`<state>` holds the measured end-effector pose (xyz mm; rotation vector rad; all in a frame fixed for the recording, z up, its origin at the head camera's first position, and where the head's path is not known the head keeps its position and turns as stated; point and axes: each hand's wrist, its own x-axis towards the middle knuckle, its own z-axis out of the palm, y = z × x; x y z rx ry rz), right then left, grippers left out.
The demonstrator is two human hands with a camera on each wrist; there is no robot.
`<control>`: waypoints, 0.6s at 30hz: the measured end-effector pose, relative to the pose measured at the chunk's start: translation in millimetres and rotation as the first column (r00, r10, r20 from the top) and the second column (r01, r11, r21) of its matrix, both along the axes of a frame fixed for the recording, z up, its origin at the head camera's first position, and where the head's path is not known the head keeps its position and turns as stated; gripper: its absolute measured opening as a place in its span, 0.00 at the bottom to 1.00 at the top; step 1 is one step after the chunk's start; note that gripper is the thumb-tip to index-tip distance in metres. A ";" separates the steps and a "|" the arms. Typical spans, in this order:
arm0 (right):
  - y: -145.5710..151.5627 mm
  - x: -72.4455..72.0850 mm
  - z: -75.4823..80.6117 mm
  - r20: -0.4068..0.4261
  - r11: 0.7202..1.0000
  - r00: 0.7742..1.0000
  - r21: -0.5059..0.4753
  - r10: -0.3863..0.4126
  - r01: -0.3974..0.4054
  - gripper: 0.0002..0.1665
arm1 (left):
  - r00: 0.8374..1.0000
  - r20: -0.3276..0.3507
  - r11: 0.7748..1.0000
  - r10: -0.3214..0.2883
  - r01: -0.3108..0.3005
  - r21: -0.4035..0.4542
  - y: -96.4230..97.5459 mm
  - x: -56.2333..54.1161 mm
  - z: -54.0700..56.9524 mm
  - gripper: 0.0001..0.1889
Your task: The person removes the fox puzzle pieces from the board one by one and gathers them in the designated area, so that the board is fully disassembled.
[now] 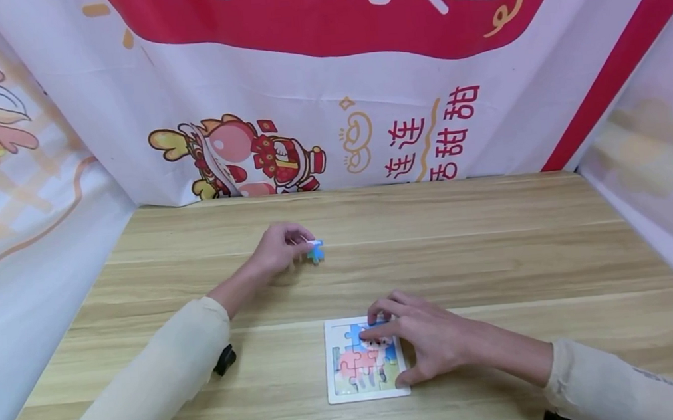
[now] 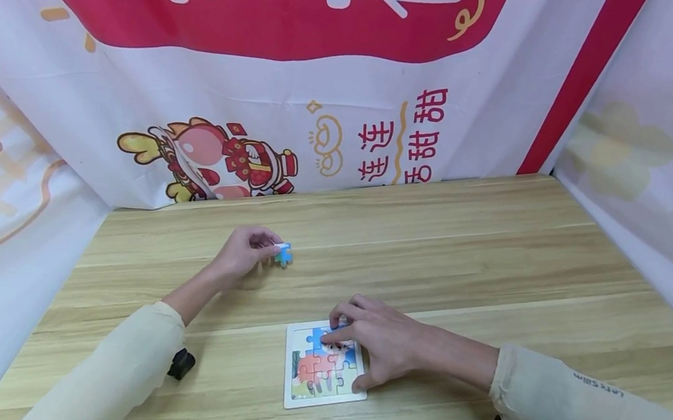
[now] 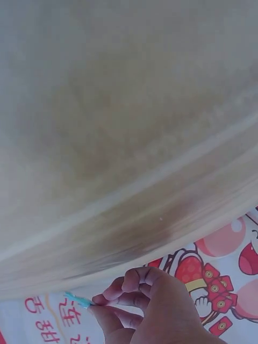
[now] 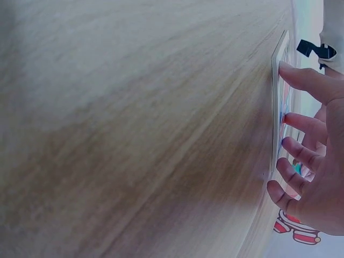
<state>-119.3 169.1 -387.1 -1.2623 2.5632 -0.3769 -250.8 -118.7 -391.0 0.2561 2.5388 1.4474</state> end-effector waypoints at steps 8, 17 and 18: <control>0.2 -0.2 -0.3 -0.012 1.000 1.000 0.005 0.005 -0.005 0.46 | 1.000 0.013 0.998 0.026 -0.025 -0.062 -0.2 -17.9 -3.4 0.05; 1.3 -0.2 -0.8 -0.009 1.000 1.000 -0.001 0.008 -0.008 0.45 | 0.999 -0.044 0.989 0.026 -0.032 -0.142 6.5 -27.2 -8.4 0.05; 1.3 -0.3 -0.7 -0.007 1.000 1.000 0.000 0.006 -0.006 0.45 | 0.998 -0.058 0.988 0.025 -0.033 -0.149 6.9 -27.7 -8.7 0.05</control>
